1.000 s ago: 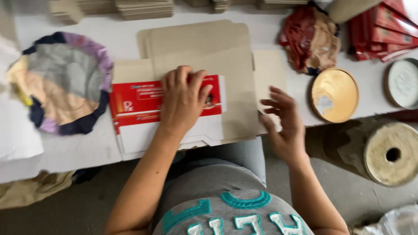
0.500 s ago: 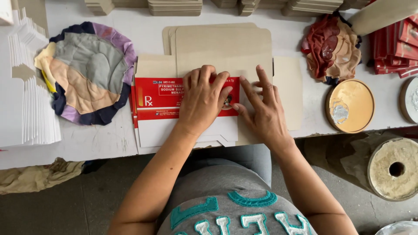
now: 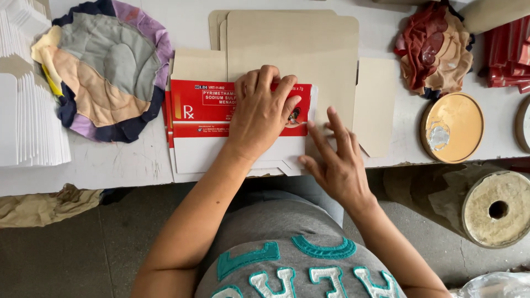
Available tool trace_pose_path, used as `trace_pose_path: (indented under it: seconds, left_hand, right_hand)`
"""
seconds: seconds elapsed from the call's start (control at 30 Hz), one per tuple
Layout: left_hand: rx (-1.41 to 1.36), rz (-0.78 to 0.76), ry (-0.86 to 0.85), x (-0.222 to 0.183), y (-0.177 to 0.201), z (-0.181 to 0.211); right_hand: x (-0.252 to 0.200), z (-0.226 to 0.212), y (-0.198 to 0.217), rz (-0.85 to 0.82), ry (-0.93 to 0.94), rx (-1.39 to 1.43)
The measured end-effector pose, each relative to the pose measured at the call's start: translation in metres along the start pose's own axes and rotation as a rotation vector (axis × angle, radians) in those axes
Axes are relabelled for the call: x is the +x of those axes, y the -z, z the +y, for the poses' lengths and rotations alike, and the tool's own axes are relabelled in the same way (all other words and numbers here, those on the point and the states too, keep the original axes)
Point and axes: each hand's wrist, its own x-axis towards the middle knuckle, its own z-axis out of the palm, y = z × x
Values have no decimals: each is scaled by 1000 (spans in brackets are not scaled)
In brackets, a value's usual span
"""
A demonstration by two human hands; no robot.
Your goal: Folding flat pharmaceutical cardboard boxes and organizing them into stacks for packaging.
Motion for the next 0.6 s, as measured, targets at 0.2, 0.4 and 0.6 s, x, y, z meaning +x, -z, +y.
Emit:
trace_pose_path:
  seconds: [0.2, 0.4, 0.6]
  left_hand:
    - [5, -16, 16, 0, -2, 0]
    - [34, -3, -1, 2, -1, 1]
    - [33, -15, 2, 2, 1, 0]
  right_hand:
    - [-10, 2, 2, 30, 35, 104]
    - [29, 15, 7, 68, 18, 139]
    - [52, 19, 4, 60, 27, 80]
